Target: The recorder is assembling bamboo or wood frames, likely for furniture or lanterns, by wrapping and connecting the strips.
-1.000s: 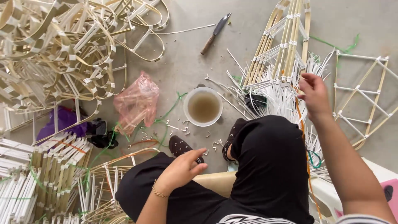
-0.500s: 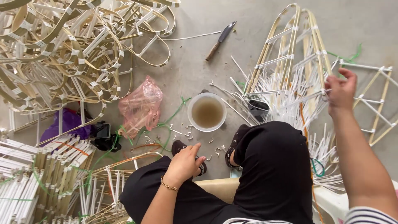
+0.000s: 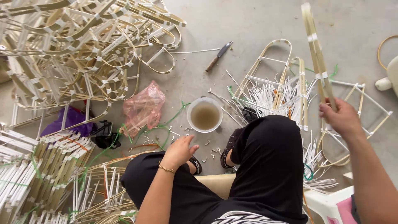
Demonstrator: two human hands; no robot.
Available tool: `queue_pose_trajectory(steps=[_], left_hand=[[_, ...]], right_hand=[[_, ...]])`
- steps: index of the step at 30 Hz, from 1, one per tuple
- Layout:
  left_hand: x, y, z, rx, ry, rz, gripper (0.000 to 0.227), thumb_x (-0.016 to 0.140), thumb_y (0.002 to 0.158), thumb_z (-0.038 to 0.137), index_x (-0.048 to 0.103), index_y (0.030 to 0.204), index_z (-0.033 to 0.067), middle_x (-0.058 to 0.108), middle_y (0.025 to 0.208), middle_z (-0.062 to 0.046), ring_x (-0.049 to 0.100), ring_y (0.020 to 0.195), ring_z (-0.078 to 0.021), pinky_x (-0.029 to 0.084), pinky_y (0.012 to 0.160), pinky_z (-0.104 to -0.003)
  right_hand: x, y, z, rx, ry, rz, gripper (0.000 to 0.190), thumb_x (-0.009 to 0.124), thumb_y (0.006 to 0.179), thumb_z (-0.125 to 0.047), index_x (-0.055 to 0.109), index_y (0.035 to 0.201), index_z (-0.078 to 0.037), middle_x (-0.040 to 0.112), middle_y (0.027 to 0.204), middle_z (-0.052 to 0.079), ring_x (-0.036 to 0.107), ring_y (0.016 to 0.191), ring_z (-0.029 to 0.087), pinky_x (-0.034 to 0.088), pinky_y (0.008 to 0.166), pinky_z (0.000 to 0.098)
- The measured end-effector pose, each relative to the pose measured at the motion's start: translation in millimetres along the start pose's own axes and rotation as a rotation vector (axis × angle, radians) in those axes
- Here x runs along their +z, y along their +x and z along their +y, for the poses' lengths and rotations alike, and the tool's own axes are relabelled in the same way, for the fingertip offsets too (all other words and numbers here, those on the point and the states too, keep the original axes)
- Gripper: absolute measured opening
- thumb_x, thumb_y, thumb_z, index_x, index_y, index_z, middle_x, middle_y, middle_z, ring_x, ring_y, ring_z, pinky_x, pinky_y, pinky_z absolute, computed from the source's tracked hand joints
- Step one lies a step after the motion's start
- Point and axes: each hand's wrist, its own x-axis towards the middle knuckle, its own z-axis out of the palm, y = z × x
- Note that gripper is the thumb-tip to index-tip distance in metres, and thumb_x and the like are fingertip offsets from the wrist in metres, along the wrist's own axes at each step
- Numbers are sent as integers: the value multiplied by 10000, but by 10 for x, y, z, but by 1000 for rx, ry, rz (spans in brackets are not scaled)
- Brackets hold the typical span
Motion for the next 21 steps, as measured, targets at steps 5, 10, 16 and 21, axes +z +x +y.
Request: queue_pose_trajectory(steps=[5, 10, 16, 21], left_hand=[[-901, -149, 777, 217, 101, 589, 800, 753, 864, 328, 401, 1551, 118, 457, 1500, -176, 464, 1338, -402, 414, 1104, -503], [-1608, -418, 1472, 608, 477, 1078, 790, 759, 995, 390, 328, 1636, 224, 362, 1599, -184, 306, 1479, -425, 241, 1251, -577], [-1387, -471, 1390, 796, 522, 606, 638, 737, 992, 267, 505, 1573, 144, 619, 1120, -59, 636, 1076, -237, 514, 983, -424], [-910, -325, 1178, 771, 4, 495, 321, 764, 897, 282, 596, 1104, 104, 627, 932, -83, 654, 824, -260, 549, 760, -401]], right_hand=[[-421, -794, -871, -101, -225, -136, 391, 750, 925, -270, 713, 1224, -21, 714, 835, 107, 659, 700, 171, 535, 664, 352], [-561, -1201, -1403, -342, -342, -332, 336, 844, 766, -230, 778, 1043, -51, 701, 771, 33, 648, 664, 106, 554, 640, 311], [-726, -911, -1122, -567, -406, -552, 412, 838, 809, -306, 820, 1187, -142, 792, 869, -50, 737, 762, 56, 572, 688, 256], [-480, -881, -1632, -554, -20, -337, 285, 654, 957, -192, 721, 1183, -32, 748, 969, 61, 680, 954, 123, 533, 905, 310]])
